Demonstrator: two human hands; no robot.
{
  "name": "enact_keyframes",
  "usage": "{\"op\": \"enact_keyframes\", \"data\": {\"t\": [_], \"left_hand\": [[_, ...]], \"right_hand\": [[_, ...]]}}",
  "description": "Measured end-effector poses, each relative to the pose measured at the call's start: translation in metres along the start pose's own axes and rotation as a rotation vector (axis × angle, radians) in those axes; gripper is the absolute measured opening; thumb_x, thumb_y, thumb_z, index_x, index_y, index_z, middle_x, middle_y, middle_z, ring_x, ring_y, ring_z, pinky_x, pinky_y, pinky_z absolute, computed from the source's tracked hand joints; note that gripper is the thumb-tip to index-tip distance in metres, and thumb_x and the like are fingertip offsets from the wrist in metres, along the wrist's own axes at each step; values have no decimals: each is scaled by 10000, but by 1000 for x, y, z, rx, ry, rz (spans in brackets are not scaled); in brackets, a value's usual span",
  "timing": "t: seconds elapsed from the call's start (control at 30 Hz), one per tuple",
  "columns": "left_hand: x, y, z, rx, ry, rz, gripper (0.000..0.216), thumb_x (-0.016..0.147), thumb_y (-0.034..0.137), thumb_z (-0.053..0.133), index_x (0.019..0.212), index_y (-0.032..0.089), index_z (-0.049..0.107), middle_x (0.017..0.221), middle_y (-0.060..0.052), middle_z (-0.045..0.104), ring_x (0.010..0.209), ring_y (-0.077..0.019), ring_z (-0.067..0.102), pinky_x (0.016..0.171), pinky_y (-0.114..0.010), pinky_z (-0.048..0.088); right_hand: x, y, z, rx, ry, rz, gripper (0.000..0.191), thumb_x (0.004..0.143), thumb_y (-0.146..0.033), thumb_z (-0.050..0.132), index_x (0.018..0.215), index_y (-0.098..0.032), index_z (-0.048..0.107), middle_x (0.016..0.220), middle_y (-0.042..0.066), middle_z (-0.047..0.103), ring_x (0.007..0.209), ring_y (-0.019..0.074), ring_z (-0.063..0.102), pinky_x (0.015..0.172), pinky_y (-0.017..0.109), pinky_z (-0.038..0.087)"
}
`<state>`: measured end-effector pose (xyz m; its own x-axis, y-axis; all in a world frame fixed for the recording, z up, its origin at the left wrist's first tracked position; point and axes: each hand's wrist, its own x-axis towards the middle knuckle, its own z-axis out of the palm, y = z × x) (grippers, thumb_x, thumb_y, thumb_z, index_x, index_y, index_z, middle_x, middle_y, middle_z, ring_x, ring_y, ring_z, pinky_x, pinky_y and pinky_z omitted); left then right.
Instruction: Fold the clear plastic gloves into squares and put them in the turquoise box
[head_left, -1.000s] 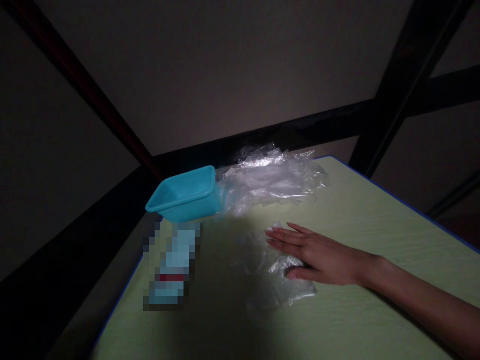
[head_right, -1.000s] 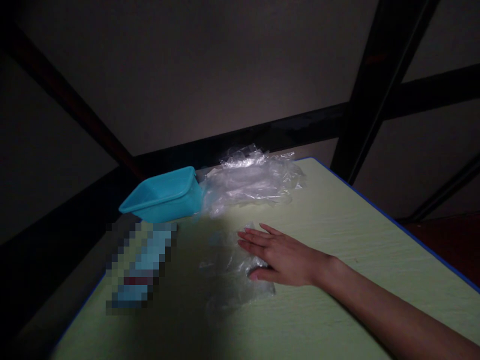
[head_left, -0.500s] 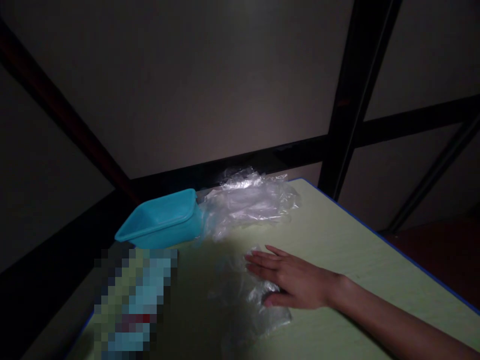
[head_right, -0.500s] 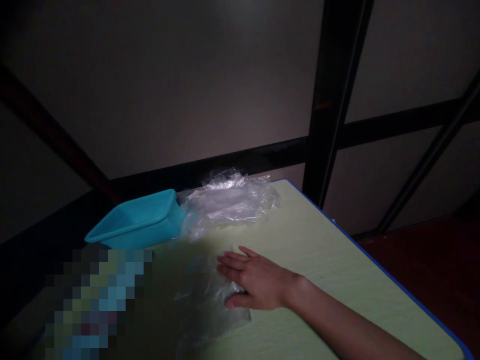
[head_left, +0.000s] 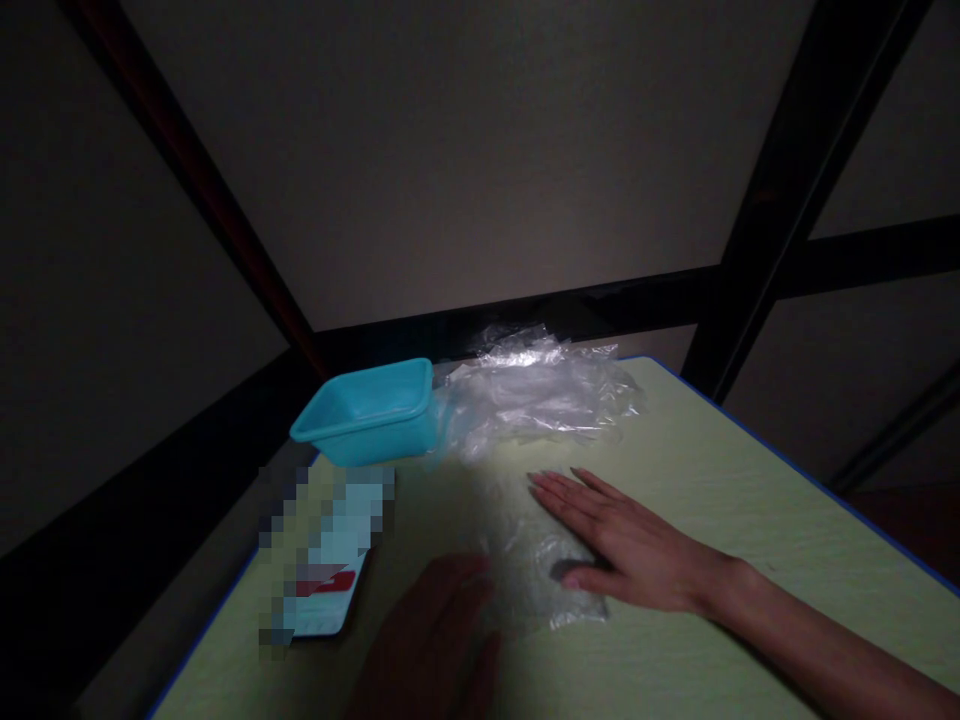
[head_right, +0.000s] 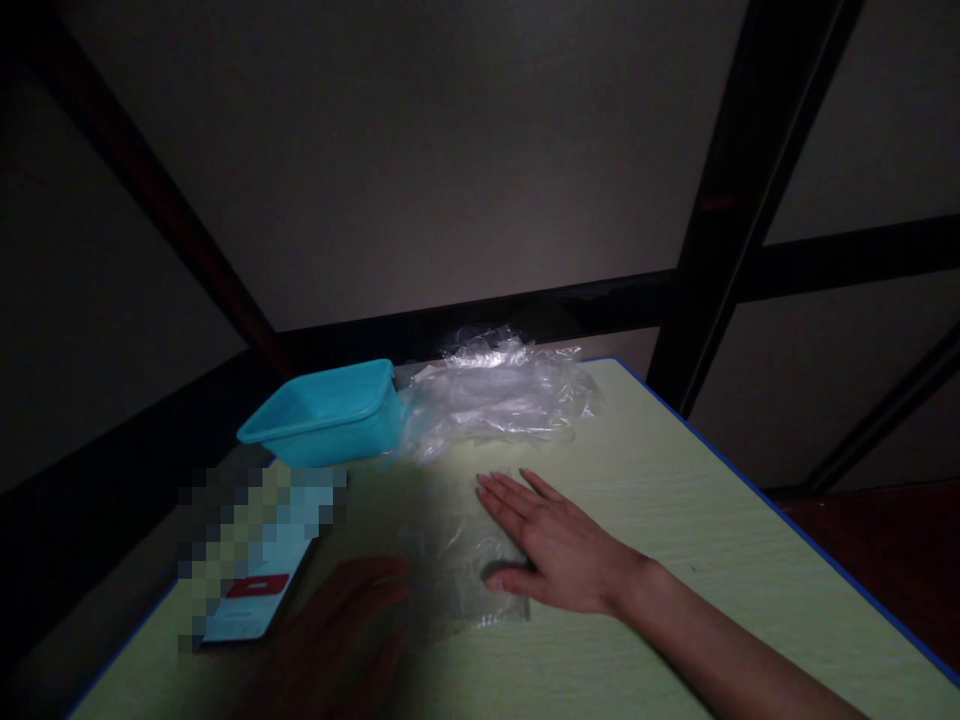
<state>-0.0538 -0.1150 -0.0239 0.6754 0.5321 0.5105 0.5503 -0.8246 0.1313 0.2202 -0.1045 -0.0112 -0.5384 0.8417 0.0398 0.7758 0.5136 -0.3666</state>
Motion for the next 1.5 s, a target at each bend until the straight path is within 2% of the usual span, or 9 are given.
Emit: {"op": "enact_keyframes", "data": {"t": [0.1, 0.23, 0.5, 0.87, 0.97, 1.07, 1.13, 1.27, 1.5], "left_hand": [[55, 13, 18, -47, -105, 30, 276, 879, 212, 396, 1115, 148, 525, 1140, -113, 603, 1063, -200, 569, 890, -342, 509], [85, 8, 40, -97, -316, 96, 620, 843, 428, 478, 1287, 9, 367, 1355, -248, 399, 1277, -302, 367, 1019, -456, 379], [77, -11, 51, -127, -510, 94, 815, 801, 507, 504, 1369, -6, 224, 1452, -249, 176, 1361, -310, 119, 1091, -490, 223], [76, -10, 52, -161, -463, 59, 894, 724, 519, 577, 1372, 11, 229, 1451, -249, 186, 1353, -362, 106, 1052, -562, 242], [78, -7, 45, -203, -355, 95, 763, 780, 457, 525, 1348, 11, 278, 1436, -245, 249, 1349, -337, 177, 1054, -555, 249], [80, 4, 34, -288, -310, 190, 527, 854, 319, 440, 1302, 50, 375, 1396, -184, 373, 1323, -240, 294, 1072, -428, 300], [80, 12, 30, -341, -384, 261, 503, 865, 345, 441, 1282, 65, 415, 1377, -156, 414, 1299, -214, 342, 1070, -358, 321], [76, 20, 33, -324, -521, 366, 630, 873, 492, 393, 1310, 39, 384, 1419, -176, 332, 1333, -238, 273, 1105, -363, 244], [76, 20, 32, -324, -592, 396, 712, 853, 574, 365, 1361, 77, 312, 1450, -187, 238, 1362, -245, 168, 1111, -394, 194]], "right_hand": [[1, 2, 1, -25, 63, 5, 715, 864, -543, 388, 1406, -97, 250, 1458, 144, 236, 1343, 243, 219, 1110, 448, 152], [-1, 5, 2, -59, 18, 23, 804, 821, -595, 425, 1403, -73, 238, 1456, 169, 216, 1347, 274, 191, 1101, 484, 148], [-3, 6, 2, -29, -84, 66, 946, 761, -696, 396, 1416, -61, 144, 1469, 181, 124, 1356, 300, 101, 1094, 521, 76], [-6, 11, 2, 21, -84, 39, 1035, 687, -708, 500, 1423, -92, 112, 1480, 175, 77, 1357, 319, 77, 1088, 540, 84], [-8, 13, -5, 95, -5, 21, 781, 839, -572, 418, 1426, -130, 152, 1482, 133, 147, 1356, 270, 156, 1094, 512, 147], [-8, 16, -12, 200, 140, 4, 480, 952, -377, 255, 1398, -199, 284, 1446, 60, 310, 1324, 192, 280, 1094, 457, 223], [-8, 19, -15, 244, 161, -26, 454, 958, -352, 242, 1364, -183, 359, 1415, 57, 374, 1306, 179, 321, 1095, 437, 237], [-8, 22, -13, 242, 59, -93, 446, 957, -330, 263, 1326, -128, 412, 1376, 84, 431, 1289, 170, 353, 1109, 432, 206], [-6, 23, -11, 145, -12, -89, 416, 953, -310, 308, 1320, -151, 426, 1352, 76, 465, 1285, 155, 358, 1111, 427, 193]]}}
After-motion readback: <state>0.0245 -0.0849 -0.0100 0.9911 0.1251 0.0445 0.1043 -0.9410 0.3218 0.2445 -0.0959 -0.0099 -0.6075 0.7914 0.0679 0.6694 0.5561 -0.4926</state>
